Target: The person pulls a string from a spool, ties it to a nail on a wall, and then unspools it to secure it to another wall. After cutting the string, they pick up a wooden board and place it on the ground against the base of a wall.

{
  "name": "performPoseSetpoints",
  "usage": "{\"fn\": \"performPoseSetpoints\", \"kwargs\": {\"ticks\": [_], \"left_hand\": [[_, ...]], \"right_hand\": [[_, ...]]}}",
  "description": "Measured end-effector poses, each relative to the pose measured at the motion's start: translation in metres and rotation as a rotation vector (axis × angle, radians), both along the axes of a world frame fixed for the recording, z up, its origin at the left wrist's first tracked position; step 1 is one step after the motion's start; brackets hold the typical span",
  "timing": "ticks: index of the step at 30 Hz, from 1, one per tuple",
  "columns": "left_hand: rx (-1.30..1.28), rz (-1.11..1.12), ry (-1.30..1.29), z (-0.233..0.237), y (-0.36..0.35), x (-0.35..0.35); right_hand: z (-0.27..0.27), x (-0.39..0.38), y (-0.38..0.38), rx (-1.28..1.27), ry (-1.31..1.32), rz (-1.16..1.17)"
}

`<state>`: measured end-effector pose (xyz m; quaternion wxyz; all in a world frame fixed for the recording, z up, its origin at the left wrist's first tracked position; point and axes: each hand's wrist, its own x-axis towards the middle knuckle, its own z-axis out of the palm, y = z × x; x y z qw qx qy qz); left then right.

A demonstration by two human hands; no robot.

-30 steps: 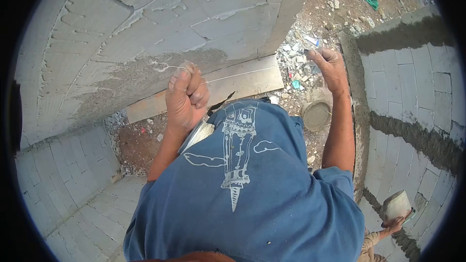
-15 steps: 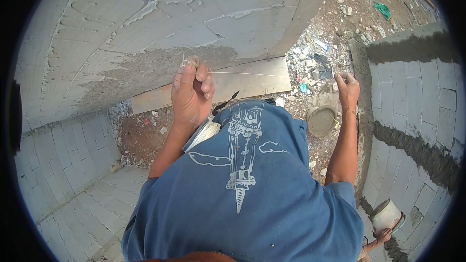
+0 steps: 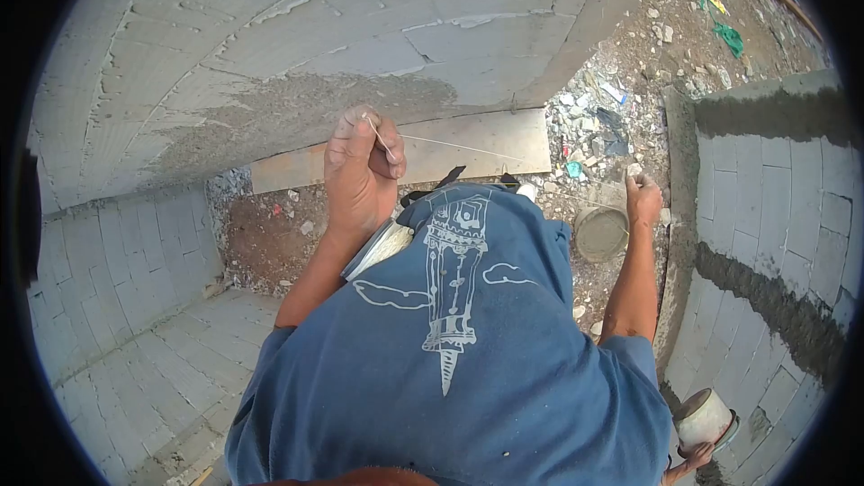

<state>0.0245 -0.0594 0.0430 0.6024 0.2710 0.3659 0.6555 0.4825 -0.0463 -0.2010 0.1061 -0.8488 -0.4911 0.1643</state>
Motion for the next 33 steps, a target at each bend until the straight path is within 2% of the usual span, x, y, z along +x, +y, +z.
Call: {"fn": "performPoseSetpoints", "kwargs": {"ticks": [1, 4, 6, 8, 9, 10, 11, 13, 16, 17, 20, 23, 26, 29, 32, 33], "left_hand": [[0.003, 0.004, 0.013, 0.001, -0.001, 0.001], [-0.020, 0.013, 0.031, 0.008, -0.004, 0.007], [-0.018, -0.002, 0.070, 0.009, -0.004, 0.008], [-0.002, -0.046, 0.142, 0.006, -0.006, 0.007], [-0.022, -0.044, 0.153, 0.006, -0.007, 0.009], [-0.037, -0.044, 0.164, 0.006, -0.007, 0.010], [-0.048, -0.042, 0.174, 0.008, -0.005, 0.012], [-0.050, -0.015, 0.209, 0.012, -0.007, 0.015], [-0.053, 0.032, 0.247, 0.016, -0.011, 0.014], [-0.055, 0.047, 0.257, 0.016, -0.013, 0.014], [-0.042, 0.079, 0.281, 0.013, -0.015, 0.014], [-0.009, 0.076, 0.286, 0.010, -0.016, 0.012], [-0.065, 0.060, 0.326, 0.013, -0.016, 0.014], [-0.037, 0.022, 0.385, 0.008, -0.016, 0.015], [-0.047, -0.043, 0.568, 0.006, -0.013, 0.013], [-0.051, -0.039, 0.631, 0.004, -0.013, 0.012]], "right_hand": [[-0.004, -0.005, -0.001, -0.082, -0.008, 0.017], [-0.019, -0.027, 0.014, -0.534, -0.082, 0.374], [-0.001, -0.078, 0.035, -0.338, 0.037, 0.387], [0.072, -0.149, 0.055, 0.098, 0.383, 0.610], [0.121, -0.186, 0.059, 0.177, 0.685, 0.631], [0.154, -0.216, 0.057, 0.088, 1.128, 0.578], [0.185, -0.240, 0.053, 0.198, 1.300, 0.717], [0.228, -0.265, 0.043, 0.096, 1.483, 0.752], [0.237, -0.280, 0.038, 0.015, 1.706, 0.704], [0.240, -0.285, 0.035, 0.051, 1.731, 0.641], [0.248, -0.285, 0.035, 0.144, 1.526, 0.710], [0.252, -0.284, 0.041, 0.132, 1.488, 0.762], [0.253, -0.288, 0.044, 0.367, 1.607, 0.829], [0.272, -0.288, 0.040, 0.183, 2.050, 0.608], [0.270, -0.280, 0.042, 0.013, 2.247, 0.591], [0.269, -0.277, 0.043, 0.000, 2.146, 0.600]]}}
